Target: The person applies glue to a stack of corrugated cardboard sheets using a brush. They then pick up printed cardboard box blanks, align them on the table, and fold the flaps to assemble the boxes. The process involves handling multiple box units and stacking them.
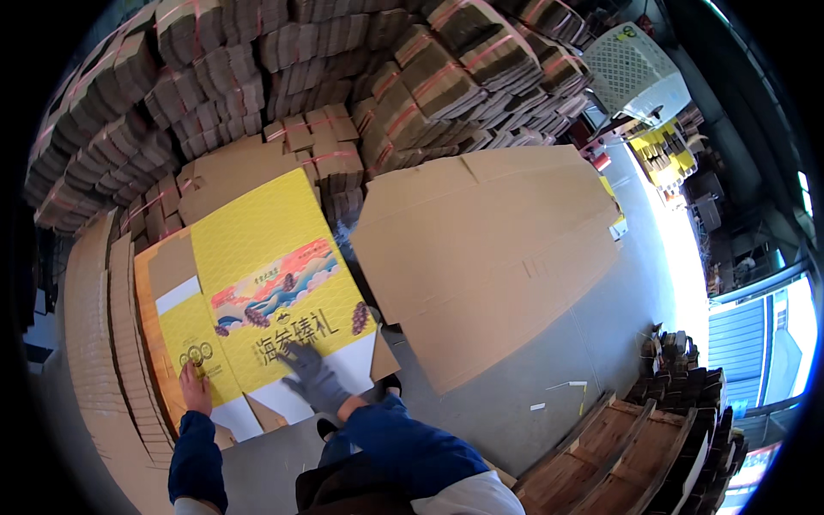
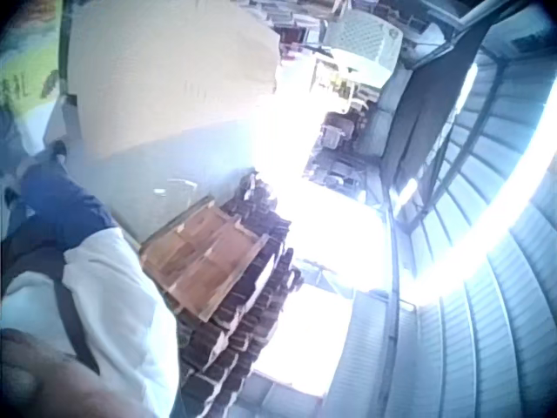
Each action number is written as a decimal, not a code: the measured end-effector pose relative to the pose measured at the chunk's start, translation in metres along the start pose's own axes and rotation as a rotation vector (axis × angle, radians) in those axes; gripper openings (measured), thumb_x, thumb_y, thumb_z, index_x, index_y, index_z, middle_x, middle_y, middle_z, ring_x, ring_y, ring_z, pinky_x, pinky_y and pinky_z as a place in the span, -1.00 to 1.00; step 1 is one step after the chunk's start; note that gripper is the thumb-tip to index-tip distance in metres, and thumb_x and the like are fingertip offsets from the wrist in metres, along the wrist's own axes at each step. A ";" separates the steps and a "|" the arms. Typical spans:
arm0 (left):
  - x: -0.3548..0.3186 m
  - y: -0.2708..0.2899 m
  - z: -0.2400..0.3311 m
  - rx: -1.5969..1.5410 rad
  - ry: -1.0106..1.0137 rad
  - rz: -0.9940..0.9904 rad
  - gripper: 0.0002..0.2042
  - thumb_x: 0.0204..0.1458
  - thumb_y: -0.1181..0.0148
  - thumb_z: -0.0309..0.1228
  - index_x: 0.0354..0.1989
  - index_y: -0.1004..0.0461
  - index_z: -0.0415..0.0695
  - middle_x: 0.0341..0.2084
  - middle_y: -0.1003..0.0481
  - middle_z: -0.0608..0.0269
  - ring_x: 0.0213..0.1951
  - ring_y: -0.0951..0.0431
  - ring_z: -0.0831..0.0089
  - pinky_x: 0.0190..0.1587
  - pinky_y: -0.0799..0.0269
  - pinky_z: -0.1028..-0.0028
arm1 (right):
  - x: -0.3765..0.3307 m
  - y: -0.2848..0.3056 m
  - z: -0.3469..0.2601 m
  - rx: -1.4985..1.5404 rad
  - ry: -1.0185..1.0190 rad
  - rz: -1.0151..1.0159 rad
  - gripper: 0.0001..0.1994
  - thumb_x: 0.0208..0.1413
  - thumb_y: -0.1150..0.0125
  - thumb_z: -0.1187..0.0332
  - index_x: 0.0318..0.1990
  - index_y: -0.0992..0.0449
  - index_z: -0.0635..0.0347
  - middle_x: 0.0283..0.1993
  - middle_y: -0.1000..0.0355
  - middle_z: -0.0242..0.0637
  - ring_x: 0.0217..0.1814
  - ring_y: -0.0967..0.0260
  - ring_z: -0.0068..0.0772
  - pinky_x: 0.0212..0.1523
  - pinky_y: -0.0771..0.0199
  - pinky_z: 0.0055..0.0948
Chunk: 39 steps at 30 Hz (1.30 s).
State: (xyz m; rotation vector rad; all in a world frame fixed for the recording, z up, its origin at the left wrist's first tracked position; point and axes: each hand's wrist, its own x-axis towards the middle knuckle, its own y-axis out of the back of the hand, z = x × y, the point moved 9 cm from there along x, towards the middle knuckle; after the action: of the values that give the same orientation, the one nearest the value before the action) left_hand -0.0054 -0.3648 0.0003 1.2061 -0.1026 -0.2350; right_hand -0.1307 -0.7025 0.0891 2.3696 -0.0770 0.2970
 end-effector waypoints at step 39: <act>0.113 -0.011 0.315 -0.007 -0.070 0.245 -0.54 0.13 -0.10 -0.36 0.23 -0.27 -0.13 0.29 -0.19 -0.01 0.37 -0.07 0.01 0.32 0.10 -0.20 | 0.093 0.245 0.196 -0.083 -0.225 0.212 -0.53 0.18 -0.20 0.29 0.21 -0.33 0.26 0.27 -0.25 0.08 0.31 -0.20 0.12 0.28 -0.22 -0.09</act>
State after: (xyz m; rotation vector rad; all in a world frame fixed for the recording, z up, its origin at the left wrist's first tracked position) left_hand 0.0386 -0.6822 0.0971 1.1668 -0.3081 -0.0631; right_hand -0.0369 -1.0123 0.1369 2.3058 -0.4404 0.1232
